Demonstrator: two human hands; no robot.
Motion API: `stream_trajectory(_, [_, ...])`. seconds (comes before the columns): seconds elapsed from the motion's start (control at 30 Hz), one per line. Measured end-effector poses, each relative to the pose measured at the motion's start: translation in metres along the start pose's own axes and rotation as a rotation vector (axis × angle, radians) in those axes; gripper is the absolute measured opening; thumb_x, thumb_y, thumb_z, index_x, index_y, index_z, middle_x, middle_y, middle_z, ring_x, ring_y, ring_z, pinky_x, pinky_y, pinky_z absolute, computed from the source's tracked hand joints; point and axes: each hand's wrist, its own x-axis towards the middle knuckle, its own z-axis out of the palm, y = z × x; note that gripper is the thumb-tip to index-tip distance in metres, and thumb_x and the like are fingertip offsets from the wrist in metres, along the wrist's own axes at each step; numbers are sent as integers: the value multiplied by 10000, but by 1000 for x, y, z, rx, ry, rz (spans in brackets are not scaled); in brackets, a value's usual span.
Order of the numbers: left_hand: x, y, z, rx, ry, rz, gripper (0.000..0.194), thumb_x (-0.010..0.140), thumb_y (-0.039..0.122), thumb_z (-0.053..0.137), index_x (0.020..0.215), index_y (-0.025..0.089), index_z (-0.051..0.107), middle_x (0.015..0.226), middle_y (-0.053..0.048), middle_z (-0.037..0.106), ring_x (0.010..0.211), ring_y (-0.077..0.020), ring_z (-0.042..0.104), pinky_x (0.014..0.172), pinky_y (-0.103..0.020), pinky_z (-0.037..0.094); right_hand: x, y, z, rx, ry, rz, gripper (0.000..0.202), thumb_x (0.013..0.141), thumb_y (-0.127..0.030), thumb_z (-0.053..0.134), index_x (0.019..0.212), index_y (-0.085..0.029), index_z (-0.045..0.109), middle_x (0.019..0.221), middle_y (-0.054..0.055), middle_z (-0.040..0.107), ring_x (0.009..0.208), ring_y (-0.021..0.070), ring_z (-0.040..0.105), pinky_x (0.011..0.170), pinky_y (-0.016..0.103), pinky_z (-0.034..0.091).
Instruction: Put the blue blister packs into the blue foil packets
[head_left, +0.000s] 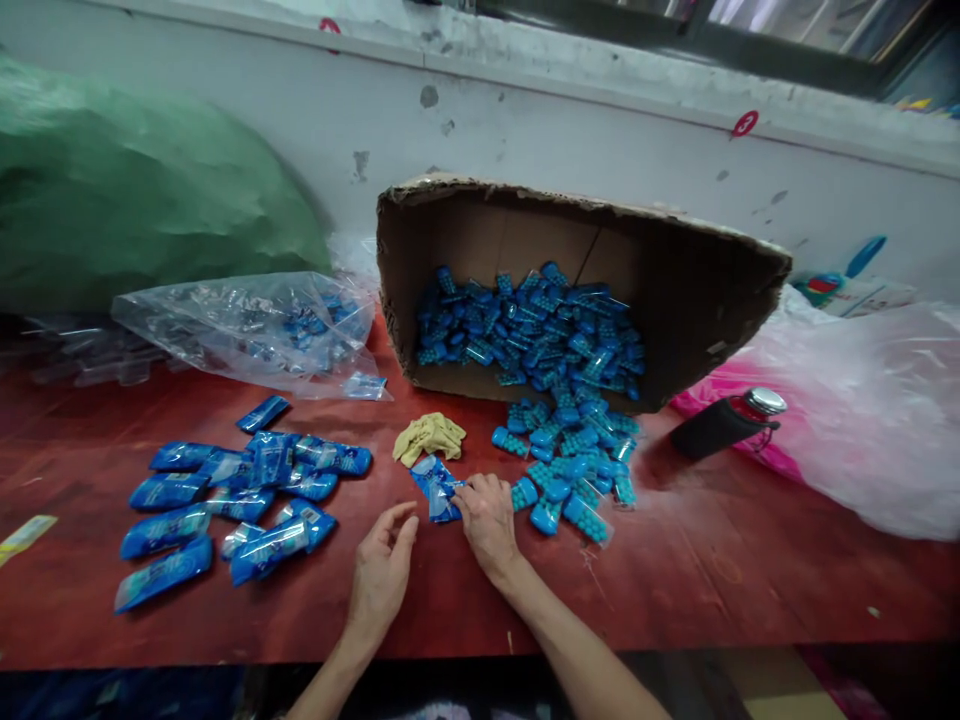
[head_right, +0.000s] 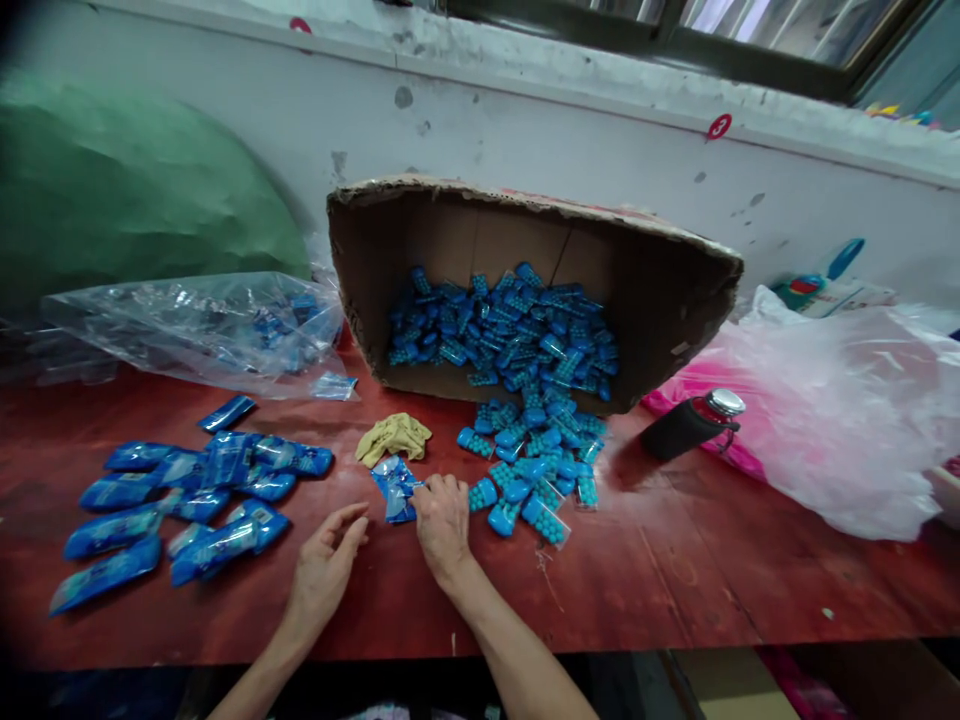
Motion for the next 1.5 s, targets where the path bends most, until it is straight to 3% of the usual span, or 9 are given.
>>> stream_trajectory(0.1, [-3,4,6,-135,13,-159,409,604,357,652,951,153,579,693,-13,618,501,-117,531,439,-219,400,-6,-6,-9,58,71,3,136,831,-264,522,868,-253,652,845,45,615,832,200,476,728,333,293])
stream_trajectory(0.2, [-7,7,14,-293,-30,-296,494,563,336,691,991,142,538,762,-22,610,481,-89,531,383,-189,370,-17,-17,-20,167,131,13,166,842,-258,500,910,-261,652,887,50,616,840,204,472,739,341,296])
stream_trajectory(0.33, [-8,7,19,-423,-171,-343,317,593,357,672,794,125,594,633,9,583,459,-60,501,401,-167,354,-28,-27,-20,406,111,29,188,838,-234,487,931,-262,648,872,45,607,817,194,488,748,335,339])
stream_trajectory(0.47, [-5,7,18,-471,-196,-378,286,572,357,688,703,127,580,562,28,570,423,-62,491,390,-172,335,-23,-19,-8,842,71,239,328,728,-226,585,1056,-214,583,910,37,588,787,171,516,732,292,409])
stream_trajectory(0.6, [-6,10,21,-562,-233,-394,310,564,360,697,736,132,574,593,15,592,438,-68,509,400,-178,349,-14,-12,-2,1115,-79,348,139,741,-271,536,726,-156,614,628,-25,557,581,117,482,569,224,409])
stream_trajectory(1.03, [-5,-1,26,-544,-149,-387,241,549,281,714,649,99,591,482,22,577,398,-68,481,382,-180,353,-27,-31,4,1032,47,437,214,790,-286,458,602,-186,447,541,-57,439,517,94,398,480,199,316])
stream_trajectory(1.2, [-6,6,27,-607,-205,-417,232,559,277,713,640,101,585,479,23,573,395,-68,482,376,-180,366,-28,-36,0,1057,112,450,246,786,-318,469,581,-192,420,520,-62,422,495,92,401,459,198,312])
stream_trajectory(1.37, [-8,11,24,-603,-188,-424,228,565,284,714,606,110,573,462,20,573,398,-74,493,376,-177,364,-26,-36,-3,1397,-33,492,183,717,-337,554,659,-179,484,551,-58,501,478,97,455,468,209,377])
stream_trajectory(1.5, [-10,14,20,-601,-290,-421,253,587,304,706,698,103,599,557,-12,628,440,-87,535,391,-177,374,-26,-32,-8,1273,45,499,235,718,-311,566,568,-171,450,519,-69,433,486,79,393,488,197,344])
